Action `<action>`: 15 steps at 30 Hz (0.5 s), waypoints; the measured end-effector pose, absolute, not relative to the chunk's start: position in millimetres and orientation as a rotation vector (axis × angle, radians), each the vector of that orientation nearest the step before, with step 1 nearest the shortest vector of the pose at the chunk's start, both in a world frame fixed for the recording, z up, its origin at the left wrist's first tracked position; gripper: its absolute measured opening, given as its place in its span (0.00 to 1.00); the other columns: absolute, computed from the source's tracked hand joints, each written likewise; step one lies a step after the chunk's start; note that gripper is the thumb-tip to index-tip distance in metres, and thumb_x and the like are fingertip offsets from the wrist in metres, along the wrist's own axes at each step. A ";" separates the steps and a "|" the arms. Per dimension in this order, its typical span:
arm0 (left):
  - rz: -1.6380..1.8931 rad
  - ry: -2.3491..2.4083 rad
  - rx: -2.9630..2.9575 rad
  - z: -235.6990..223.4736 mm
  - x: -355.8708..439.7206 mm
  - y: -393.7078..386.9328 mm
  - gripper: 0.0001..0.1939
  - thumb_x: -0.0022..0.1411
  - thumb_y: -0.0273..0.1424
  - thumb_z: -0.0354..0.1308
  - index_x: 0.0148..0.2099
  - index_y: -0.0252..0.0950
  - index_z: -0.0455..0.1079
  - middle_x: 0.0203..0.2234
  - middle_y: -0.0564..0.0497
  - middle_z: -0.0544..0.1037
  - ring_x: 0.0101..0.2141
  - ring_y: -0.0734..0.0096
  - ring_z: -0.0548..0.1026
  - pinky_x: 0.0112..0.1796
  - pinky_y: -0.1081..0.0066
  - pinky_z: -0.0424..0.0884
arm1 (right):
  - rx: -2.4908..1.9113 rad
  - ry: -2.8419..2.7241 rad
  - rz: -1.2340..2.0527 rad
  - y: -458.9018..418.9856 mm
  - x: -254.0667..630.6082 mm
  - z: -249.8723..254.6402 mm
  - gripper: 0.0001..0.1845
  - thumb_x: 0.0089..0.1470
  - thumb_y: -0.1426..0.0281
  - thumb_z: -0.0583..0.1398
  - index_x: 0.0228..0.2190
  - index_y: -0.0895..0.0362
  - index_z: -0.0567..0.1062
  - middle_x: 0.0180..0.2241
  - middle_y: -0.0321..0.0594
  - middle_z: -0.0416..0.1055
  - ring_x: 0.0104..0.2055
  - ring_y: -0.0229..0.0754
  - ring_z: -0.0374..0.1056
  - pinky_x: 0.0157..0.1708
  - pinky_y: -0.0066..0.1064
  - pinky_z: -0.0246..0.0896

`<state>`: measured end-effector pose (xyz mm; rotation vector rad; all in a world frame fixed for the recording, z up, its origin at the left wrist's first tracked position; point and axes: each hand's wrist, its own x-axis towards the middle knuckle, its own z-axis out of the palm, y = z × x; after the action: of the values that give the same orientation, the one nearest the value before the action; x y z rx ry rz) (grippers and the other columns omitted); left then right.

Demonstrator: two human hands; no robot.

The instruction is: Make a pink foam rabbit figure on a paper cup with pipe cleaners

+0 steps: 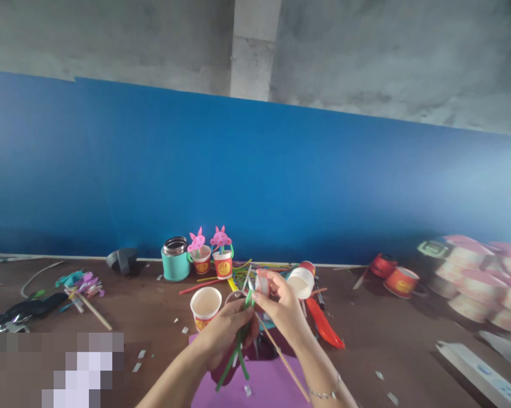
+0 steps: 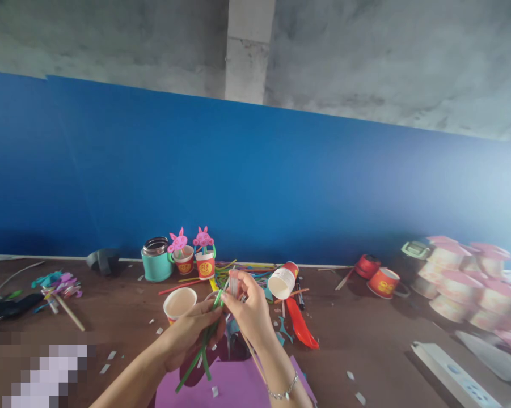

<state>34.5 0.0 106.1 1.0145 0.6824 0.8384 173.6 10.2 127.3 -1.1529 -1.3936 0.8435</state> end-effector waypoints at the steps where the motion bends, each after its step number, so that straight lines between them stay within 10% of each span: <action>1: 0.828 0.672 1.015 106.7 33.5 0.0 0.18 0.54 0.44 0.60 0.33 0.32 0.64 0.18 0.54 0.71 0.16 0.81 0.63 0.18 0.77 0.54 | -1.147 -1.386 0.846 9.6 172.8 127.8 0.21 0.42 0.69 0.63 0.42 0.58 0.71 0.29 0.38 0.75 0.34 0.45 0.71 0.36 0.35 0.66; 15: 0.821 0.639 0.905 106.1 30.7 3.2 0.18 0.50 0.42 0.64 0.31 0.33 0.64 0.16 0.57 0.66 0.16 0.84 0.55 0.17 0.78 0.43 | -1.162 -1.645 0.495 10.0 178.2 121.7 0.19 0.49 0.70 0.61 0.45 0.54 0.71 0.39 0.42 0.74 0.41 0.46 0.70 0.44 0.38 0.64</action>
<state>30.7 3.2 106.1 0.9053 0.6393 0.8210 178.2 10.0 121.7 -1.1622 -1.6452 0.4954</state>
